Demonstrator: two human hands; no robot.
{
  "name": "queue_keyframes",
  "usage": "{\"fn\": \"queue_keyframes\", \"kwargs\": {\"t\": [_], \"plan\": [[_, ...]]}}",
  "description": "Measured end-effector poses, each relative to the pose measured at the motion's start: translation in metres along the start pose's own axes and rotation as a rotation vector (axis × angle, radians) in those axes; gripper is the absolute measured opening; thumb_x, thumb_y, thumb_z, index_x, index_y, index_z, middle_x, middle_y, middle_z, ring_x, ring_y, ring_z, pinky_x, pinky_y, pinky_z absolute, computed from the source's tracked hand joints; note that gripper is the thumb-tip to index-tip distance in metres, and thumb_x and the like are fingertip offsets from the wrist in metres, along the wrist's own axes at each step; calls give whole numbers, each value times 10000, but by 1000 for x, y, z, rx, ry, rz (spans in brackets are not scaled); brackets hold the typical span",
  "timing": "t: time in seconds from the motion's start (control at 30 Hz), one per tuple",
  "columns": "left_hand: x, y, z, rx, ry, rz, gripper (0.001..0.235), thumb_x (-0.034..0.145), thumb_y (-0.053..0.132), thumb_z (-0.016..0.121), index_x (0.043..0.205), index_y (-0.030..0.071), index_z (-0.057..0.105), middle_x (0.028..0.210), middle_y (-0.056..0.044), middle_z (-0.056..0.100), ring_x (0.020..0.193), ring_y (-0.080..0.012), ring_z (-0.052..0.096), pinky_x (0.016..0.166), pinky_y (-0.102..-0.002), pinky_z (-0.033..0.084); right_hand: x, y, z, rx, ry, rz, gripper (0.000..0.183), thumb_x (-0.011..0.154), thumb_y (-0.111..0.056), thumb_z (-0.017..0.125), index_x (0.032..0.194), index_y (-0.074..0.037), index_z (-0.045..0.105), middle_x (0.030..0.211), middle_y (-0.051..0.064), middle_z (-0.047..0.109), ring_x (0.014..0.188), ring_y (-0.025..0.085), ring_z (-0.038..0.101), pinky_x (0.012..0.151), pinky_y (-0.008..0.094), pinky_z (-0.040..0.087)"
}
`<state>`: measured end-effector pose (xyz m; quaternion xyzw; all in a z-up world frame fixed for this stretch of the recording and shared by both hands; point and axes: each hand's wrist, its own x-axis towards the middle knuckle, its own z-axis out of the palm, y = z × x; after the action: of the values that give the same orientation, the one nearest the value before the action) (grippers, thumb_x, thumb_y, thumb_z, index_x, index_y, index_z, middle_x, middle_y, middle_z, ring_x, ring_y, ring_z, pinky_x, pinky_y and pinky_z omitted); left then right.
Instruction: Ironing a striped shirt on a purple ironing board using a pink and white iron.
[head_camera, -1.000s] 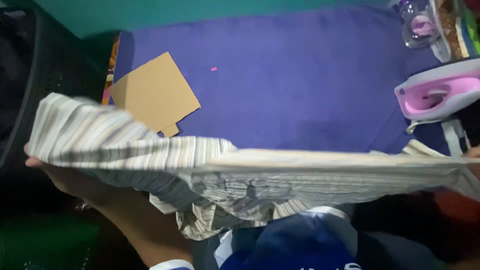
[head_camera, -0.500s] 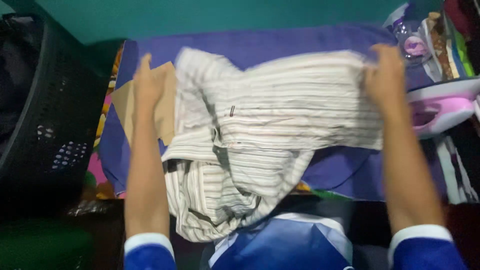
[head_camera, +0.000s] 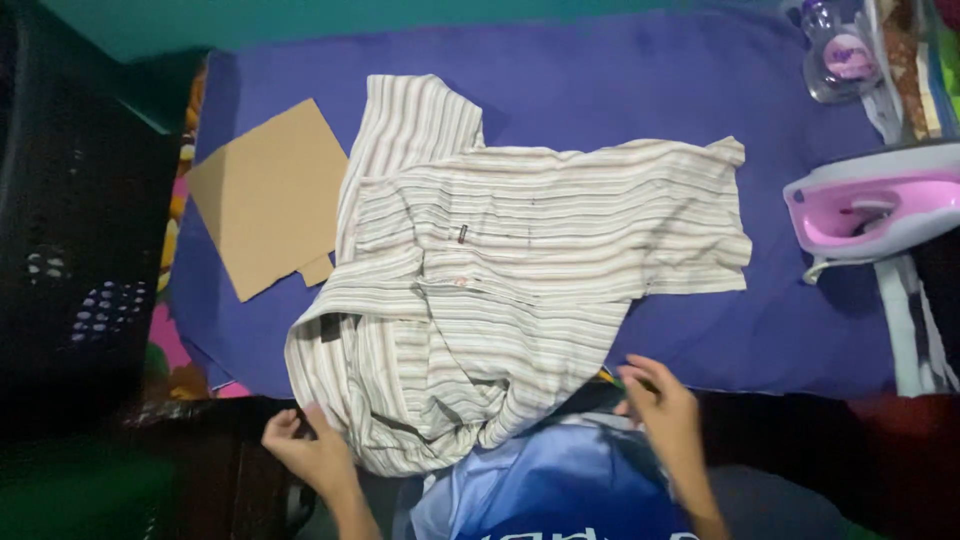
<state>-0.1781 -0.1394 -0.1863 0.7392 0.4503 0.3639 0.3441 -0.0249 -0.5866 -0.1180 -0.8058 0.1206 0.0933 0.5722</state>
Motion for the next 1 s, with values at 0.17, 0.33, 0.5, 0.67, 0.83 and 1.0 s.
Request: {"fn": "queue_keyframes", "kwargs": {"t": [0.17, 0.33, 0.5, 0.67, 0.83, 1.0], "plan": [[-33, -79, 30, -281, -221, -224, 553, 976, 226, 710, 1321, -57, 384, 1180, -165, 597, 1034, -232, 605, 903, -366, 494, 15, -21, 28, 115, -147, 68, 443, 876, -148, 686, 1293, -24, 597, 904, 63, 761, 499, 132, 648, 379, 264, 436], [-16, 13, -10, 339, -470, -431, 559, 979, 488, 608, 1203, -20, 540, 998, -332, 694, 925, -470, 694, 868, -529, 523, 32, -29, 26, 159, -278, 106, 258, 973, -171, 716, 1079, 60, 673, 657, 95, 599, 455, 112, 510, 384, 255, 346], [19, 72, -55, 447, -464, -309, 497, 1003, 463, 583, 1183, 0, 575, 1014, -357, 677, 958, -530, 655, 852, -564, 512, 50, -16, 20, 339, -265, -88, 223, 1024, -163, 648, 1170, 0, 693, 842, 20, 626, 713, 69, 552, 612, 214, 426], [62, 58, -72, -489, -407, -413, 270, 1051, 243, 576, 1212, 27, 570, 1136, -202, 679, 991, -270, 659, 873, -448, 485, 64, -17, 2, 849, -271, -10, 284, 1120, -195, 524, 1357, -50, 581, 1137, 45, 673, 942, 116, 622, 754, 274, 480], [68, 118, -77, -848, -229, -492, 312, 1050, 227, 454, 1218, 50, 647, 1197, -99, 698, 1082, -212, 689, 945, -354, 540, 41, -97, -29, 1209, -162, -141, 267, 1053, -258, 534, 1270, -103, 557, 1343, 85, 648, 1269, 236, 635, 1073, 439, 534], [58, -13, -69, -685, -268, -588, 303, 1100, 195, 498, 1293, -28, 564, 1205, -142, 648, 1085, -240, 652, 934, -387, 511, 65, 27, -27, 956, -159, 167, 439, 985, -239, 576, 1363, -18, 550, 1324, 142, 651, 1160, 259, 662, 962, 441, 557]]}}
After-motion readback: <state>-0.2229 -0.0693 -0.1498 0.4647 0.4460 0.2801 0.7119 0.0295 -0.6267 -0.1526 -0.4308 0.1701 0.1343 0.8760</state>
